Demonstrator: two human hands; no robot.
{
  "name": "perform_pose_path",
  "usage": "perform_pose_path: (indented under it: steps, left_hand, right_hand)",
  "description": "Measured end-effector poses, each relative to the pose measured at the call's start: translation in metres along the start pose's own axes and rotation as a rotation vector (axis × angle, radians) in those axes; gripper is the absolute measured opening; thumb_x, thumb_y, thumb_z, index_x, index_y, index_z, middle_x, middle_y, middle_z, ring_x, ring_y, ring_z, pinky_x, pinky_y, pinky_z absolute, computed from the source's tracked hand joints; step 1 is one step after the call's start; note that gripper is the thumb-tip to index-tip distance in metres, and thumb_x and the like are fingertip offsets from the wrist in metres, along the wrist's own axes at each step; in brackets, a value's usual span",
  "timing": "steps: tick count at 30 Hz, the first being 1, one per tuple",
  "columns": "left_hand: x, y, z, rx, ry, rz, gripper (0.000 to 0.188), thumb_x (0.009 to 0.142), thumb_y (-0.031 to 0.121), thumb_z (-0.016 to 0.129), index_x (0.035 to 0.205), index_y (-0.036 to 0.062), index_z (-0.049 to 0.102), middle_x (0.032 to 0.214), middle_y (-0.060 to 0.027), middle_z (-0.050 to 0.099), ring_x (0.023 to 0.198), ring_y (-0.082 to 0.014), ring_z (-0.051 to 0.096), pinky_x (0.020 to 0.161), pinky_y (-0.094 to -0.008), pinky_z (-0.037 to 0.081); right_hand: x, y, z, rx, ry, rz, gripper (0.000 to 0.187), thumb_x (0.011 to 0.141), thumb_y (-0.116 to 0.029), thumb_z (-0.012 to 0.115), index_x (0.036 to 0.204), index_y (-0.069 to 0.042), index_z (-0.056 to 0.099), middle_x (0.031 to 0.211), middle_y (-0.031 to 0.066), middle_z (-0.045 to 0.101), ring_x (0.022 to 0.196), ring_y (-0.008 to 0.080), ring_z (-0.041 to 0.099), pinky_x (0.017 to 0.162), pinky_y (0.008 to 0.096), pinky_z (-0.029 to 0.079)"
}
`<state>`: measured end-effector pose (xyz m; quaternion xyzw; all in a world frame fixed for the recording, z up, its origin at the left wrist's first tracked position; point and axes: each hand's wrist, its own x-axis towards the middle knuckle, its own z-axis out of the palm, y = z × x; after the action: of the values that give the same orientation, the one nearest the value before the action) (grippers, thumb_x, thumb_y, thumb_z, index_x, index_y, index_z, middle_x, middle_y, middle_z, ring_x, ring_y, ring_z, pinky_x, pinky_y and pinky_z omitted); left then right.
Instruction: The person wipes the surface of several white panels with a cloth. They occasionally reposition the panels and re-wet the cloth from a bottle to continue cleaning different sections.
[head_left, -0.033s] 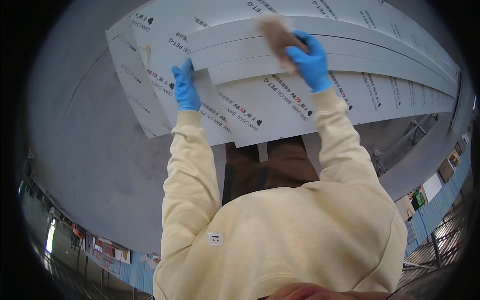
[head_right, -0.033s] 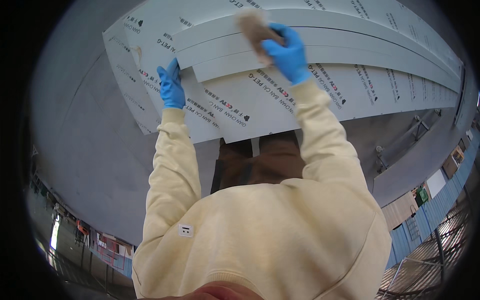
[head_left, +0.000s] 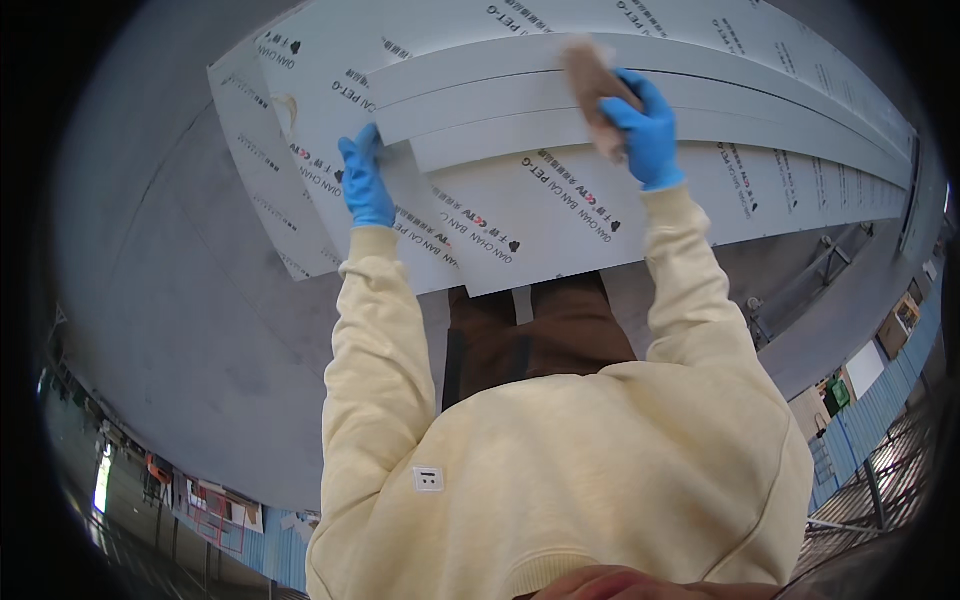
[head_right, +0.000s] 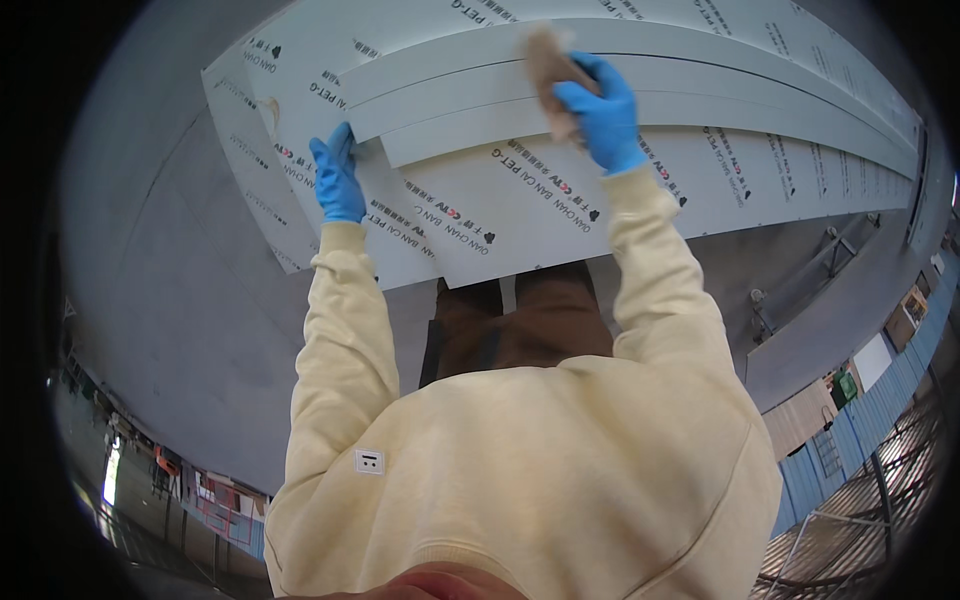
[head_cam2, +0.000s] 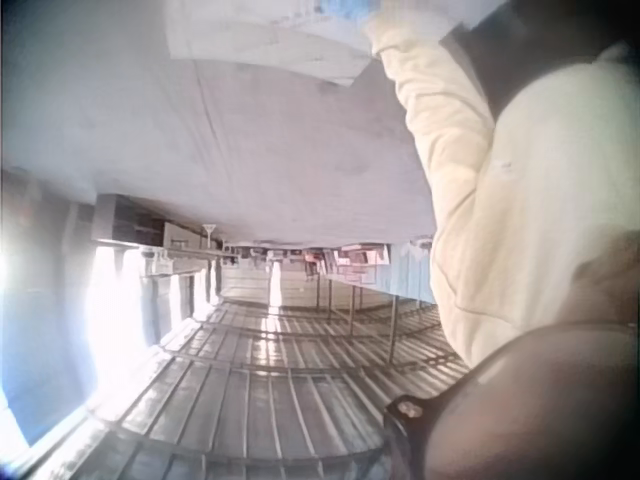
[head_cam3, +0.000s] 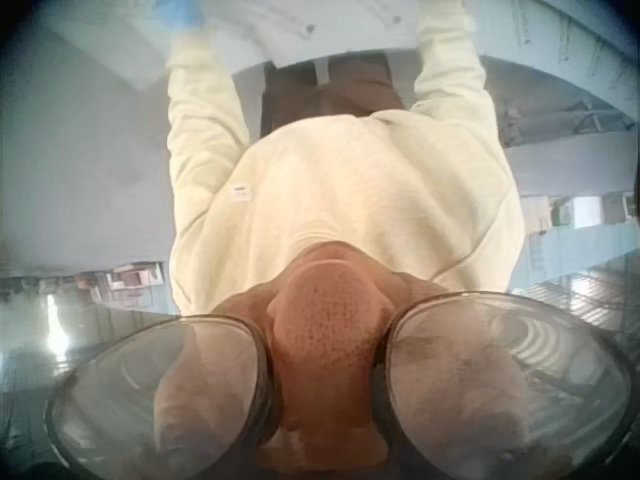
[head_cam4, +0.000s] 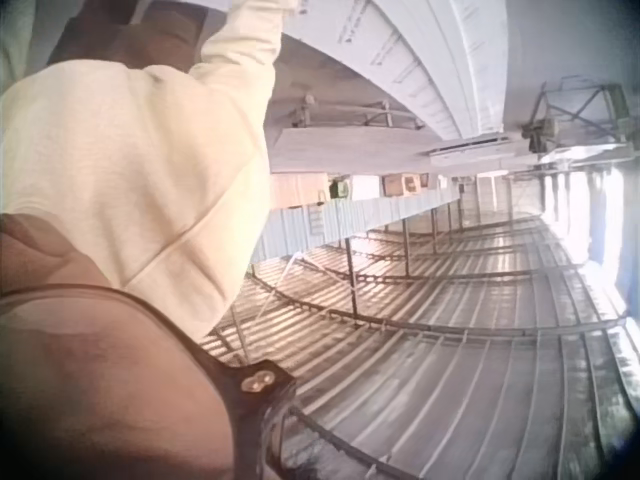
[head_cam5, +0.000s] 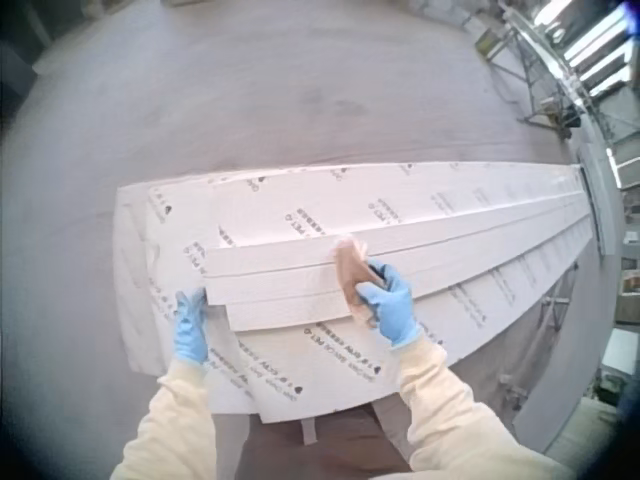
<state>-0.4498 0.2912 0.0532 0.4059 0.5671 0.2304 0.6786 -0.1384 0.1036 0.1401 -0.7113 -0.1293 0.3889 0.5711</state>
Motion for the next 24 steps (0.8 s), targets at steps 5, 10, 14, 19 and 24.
perform_pose_path:
  steps: [5, 10, 14, 19, 24]
  left_hand:
    - [-0.024, 0.022, 0.028, 0.150, 0.105, 0.119, 0.059, 0.105, 0.037, 0.057, 0.148, -0.0023, 0.049, 0.152, -0.0134, 0.052, 0.142, -0.0253, 0.045, 0.120, -0.0379, 0.034]
    - [-0.102, 0.060, 0.123, -0.143, -0.269, -0.120, 0.053, 0.104, 0.035, 0.060, 0.149, 0.0078, 0.051, 0.144, -0.0105, 0.058, 0.130, -0.0247, 0.055, 0.113, -0.0398, 0.042]
    - [-0.142, 0.069, 0.161, -0.723, -0.749, -0.637, 0.057, 0.102, 0.041, 0.061, 0.145, 0.0056, 0.049, 0.138, -0.0151, 0.060, 0.123, -0.0318, 0.060, 0.109, -0.0453, 0.048]
    - [-0.182, 0.068, 0.163, -0.599, -0.721, -0.596, 0.060, 0.101, 0.035, 0.063, 0.140, -0.0048, 0.043, 0.132, -0.0221, 0.061, 0.118, -0.0362, 0.064, 0.101, -0.0486, 0.056]
    - [-0.223, 0.053, 0.162, -0.582, -0.776, -0.647, 0.057, 0.101, 0.034, 0.063, 0.140, -0.0030, 0.045, 0.133, -0.0189, 0.060, 0.121, -0.0342, 0.062, 0.105, -0.0478, 0.053]
  right_hand:
    - [-0.032, -0.008, -0.080, 0.369, 0.057, 0.154, 0.045, 0.091, -0.008, 0.065, 0.133, 0.003, 0.057, 0.124, 0.0139, 0.066, 0.110, 0.0207, 0.066, 0.095, 0.0321, 0.056]
    - [-0.063, -0.036, -0.045, 0.591, -0.085, 0.204, 0.045, 0.092, -0.008, 0.064, 0.135, 0.002, 0.057, 0.124, 0.0125, 0.066, 0.109, 0.0207, 0.067, 0.095, 0.0326, 0.056]
    - [-0.098, -0.044, -0.011, 0.376, -0.281, 0.244, 0.044, 0.089, -0.009, 0.070, 0.131, 0.001, 0.061, 0.122, 0.0099, 0.067, 0.109, 0.0183, 0.065, 0.096, 0.0328, 0.054]
    - [-0.145, -0.029, -0.023, 0.279, -0.259, 0.236, 0.042, 0.088, -0.010, 0.072, 0.127, 0.001, 0.063, 0.121, 0.0099, 0.068, 0.111, 0.0181, 0.063, 0.099, 0.0339, 0.052]
    - [-0.209, -0.048, -0.040, 0.125, -0.096, 0.112, 0.050, 0.088, -0.012, 0.073, 0.133, 0.003, 0.059, 0.130, 0.0140, 0.066, 0.121, 0.0221, 0.061, 0.104, 0.0359, 0.050]
